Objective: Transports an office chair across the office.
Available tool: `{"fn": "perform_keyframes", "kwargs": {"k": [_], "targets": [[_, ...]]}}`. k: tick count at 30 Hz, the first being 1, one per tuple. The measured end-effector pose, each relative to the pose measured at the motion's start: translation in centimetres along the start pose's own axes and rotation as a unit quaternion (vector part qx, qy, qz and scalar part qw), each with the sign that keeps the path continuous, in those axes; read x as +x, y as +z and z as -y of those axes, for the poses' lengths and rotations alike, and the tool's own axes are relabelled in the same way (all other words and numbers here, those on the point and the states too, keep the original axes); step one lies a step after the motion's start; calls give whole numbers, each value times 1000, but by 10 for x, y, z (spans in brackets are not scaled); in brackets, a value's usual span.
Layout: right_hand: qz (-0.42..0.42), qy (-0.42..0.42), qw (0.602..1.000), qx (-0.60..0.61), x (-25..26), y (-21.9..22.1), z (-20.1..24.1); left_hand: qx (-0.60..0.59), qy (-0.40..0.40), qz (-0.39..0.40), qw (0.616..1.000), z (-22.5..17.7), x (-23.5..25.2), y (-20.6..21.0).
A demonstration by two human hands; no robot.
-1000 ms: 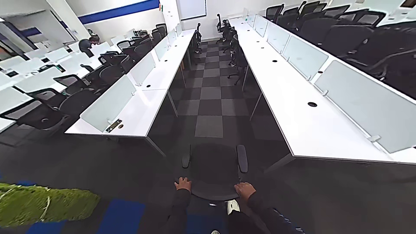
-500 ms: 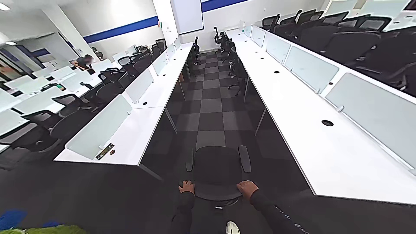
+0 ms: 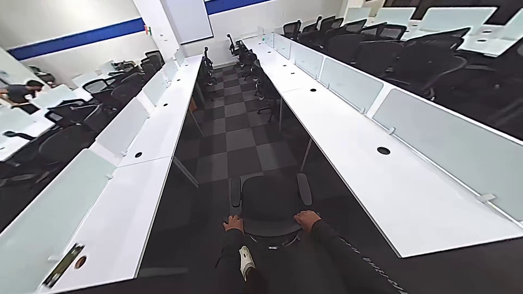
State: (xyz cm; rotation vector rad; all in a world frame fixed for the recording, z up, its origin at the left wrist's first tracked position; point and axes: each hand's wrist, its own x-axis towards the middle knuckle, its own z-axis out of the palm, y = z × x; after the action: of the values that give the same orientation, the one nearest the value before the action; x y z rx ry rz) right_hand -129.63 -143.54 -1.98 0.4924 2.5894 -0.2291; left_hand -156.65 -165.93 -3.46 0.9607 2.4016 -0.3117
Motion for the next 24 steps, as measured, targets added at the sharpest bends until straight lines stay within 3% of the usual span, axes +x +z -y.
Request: {"fn": "perform_keyframes", "kwargs": {"k": [6, 12, 24], "targets": [[15, 136, 990, 31, 75, -40, -35, 53, 66, 11, 996, -19, 106, -74], [-4, 327, 938, 113, 138, -82, -67, 79, 113, 32, 990, -45, 191, -140], [-23, 352, 925, 141, 241, -150, -182, 119, 132, 47, 983, -105, 320, -233]]}}
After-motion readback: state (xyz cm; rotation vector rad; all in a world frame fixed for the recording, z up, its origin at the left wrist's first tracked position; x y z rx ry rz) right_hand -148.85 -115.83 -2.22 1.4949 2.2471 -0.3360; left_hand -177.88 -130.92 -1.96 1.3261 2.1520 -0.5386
